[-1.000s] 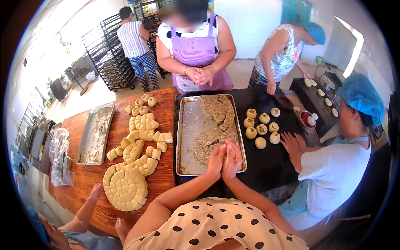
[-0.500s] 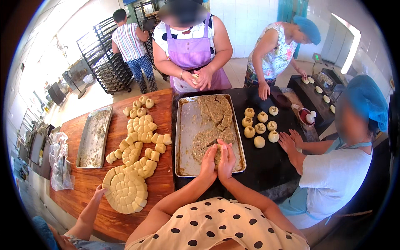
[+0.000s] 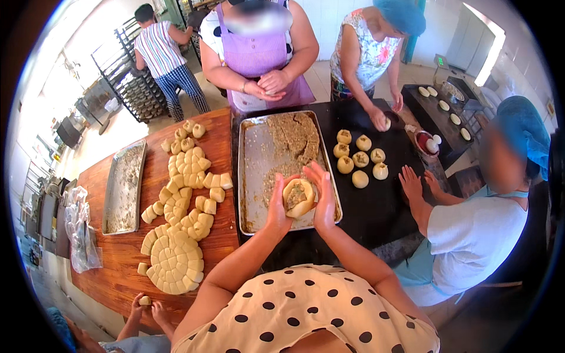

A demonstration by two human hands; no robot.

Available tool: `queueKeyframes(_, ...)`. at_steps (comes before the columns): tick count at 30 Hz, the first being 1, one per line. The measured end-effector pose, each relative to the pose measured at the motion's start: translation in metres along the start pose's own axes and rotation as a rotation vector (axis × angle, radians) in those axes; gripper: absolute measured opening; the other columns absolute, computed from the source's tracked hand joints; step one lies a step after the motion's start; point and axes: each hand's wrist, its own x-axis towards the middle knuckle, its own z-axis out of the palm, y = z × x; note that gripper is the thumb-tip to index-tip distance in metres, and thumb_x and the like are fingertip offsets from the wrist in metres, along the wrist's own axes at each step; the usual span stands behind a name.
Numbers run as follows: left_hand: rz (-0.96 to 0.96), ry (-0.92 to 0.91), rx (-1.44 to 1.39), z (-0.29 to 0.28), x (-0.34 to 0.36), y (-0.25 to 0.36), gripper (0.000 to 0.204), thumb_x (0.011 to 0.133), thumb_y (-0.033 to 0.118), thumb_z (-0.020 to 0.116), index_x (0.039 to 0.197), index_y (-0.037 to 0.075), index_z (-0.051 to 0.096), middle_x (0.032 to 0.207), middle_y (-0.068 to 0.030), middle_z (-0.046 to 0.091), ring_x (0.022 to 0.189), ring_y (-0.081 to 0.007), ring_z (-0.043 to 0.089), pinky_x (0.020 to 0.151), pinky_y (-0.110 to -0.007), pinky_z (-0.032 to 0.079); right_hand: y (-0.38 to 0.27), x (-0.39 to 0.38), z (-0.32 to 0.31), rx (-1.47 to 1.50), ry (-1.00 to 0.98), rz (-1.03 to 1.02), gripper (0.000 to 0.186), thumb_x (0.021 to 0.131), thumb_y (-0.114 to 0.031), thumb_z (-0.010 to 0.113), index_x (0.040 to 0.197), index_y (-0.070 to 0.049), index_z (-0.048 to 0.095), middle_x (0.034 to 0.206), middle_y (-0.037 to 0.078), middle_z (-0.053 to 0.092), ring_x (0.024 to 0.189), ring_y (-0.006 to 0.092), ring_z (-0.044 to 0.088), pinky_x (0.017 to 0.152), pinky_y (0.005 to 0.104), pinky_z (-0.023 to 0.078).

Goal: The person prepares pastries by hand by taking pieces of dough, flattening them, adding a meat filling, and then sealing the dough around the filling to form a round bun.

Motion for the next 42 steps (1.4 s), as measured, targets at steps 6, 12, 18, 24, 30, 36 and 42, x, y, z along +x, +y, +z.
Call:
queueKeyframes(6,0.03,0.241,0.502,-0.028,0.007,-0.032,0.055,0.102,0.053,0.042,0.115,0.004,0.064,0.102,-0.005,0.065,0.09,-0.013,0.06,0.077,-0.029,0.05,0.023,-0.018,0.001,-0.666,-0.052,-0.43,0.036,0.103,-0.022,0.044,0.108,0.005,0.067,0.097,0.008,0.07,0.092,0.0158,0.064,0.111,0.0374,0.034)
queueKeyframes(12,0.061,0.049,0.72,-0.027,0.028,-0.019,0.057,0.103,0.053,0.038,0.115,0.003,0.064,0.107,-0.0078,0.065,0.093,-0.0143,0.059,0.084,-0.03,0.048,0.026,-0.012,-0.004,-0.283,0.104,-0.301,0.035,0.104,-0.022,0.044,0.107,0.004,0.067,0.1,0.009,0.07,0.095,0.0153,0.061,0.105,0.0332,0.039)
queueKeyframes(18,0.117,0.159,-0.008,0.006,0.001,-0.033,0.036,0.102,0.034,0.053,0.122,0.004,0.059,0.112,-0.005,0.063,0.102,-0.0157,0.061,0.092,-0.031,0.049,0.015,-0.013,0.014,-0.314,0.171,-0.39,0.026,0.102,-0.014,0.046,0.113,0.002,0.064,0.112,0.011,0.067,0.101,0.0191,0.062,0.103,0.0355,0.041)
queueKeyframes(24,0.232,0.134,0.294,-0.008,0.002,-0.034,0.024,0.101,0.023,0.055,0.113,0.005,0.065,0.106,-0.0019,0.065,0.098,-0.0106,0.06,0.084,-0.026,0.049,0.021,-0.021,0.0,-0.548,0.09,-0.614,0.028,0.1,-0.011,0.048,0.121,0.002,0.062,0.121,0.016,0.065,0.117,0.0266,0.058,0.115,0.043,0.029)
queueKeyframes(30,0.016,-0.051,0.35,-0.009,-0.003,0.001,0.037,0.101,0.035,0.054,0.123,0.006,0.058,0.115,-0.0064,0.063,0.104,-0.017,0.061,0.092,-0.032,0.049,0.017,-0.027,-0.01,-0.064,0.0,-0.189,0.043,0.105,-0.029,0.037,0.124,0.001,0.062,0.126,0.015,0.062,0.123,0.0267,0.054,0.111,0.0367,0.033)
queueKeyframes(36,-0.079,-0.121,-0.031,0.023,0.0,-0.008,0.047,0.1,0.047,0.051,0.125,0.007,0.056,0.118,-0.0071,0.062,0.11,-0.0197,0.061,0.097,-0.037,0.049,-0.018,-0.024,-0.012,0.022,0.1,-0.24,0.049,0.107,-0.033,0.032,0.105,0.004,0.064,0.099,0.01,0.068,0.093,0.0146,0.062,0.09,0.0295,0.047)
queueKeyframes(42,0.199,0.138,0.316,0.021,-0.021,-0.051,0.03,0.103,0.03,0.05,0.112,0.005,0.062,0.102,-0.0024,0.064,0.092,-0.0104,0.06,0.08,-0.026,0.051,0.008,-0.04,-0.017,-0.493,0.126,-0.588,0.04,0.104,-0.02,0.036,0.105,0.005,0.068,0.107,0.014,0.071,0.111,0.0283,0.063,0.115,0.0465,0.03)
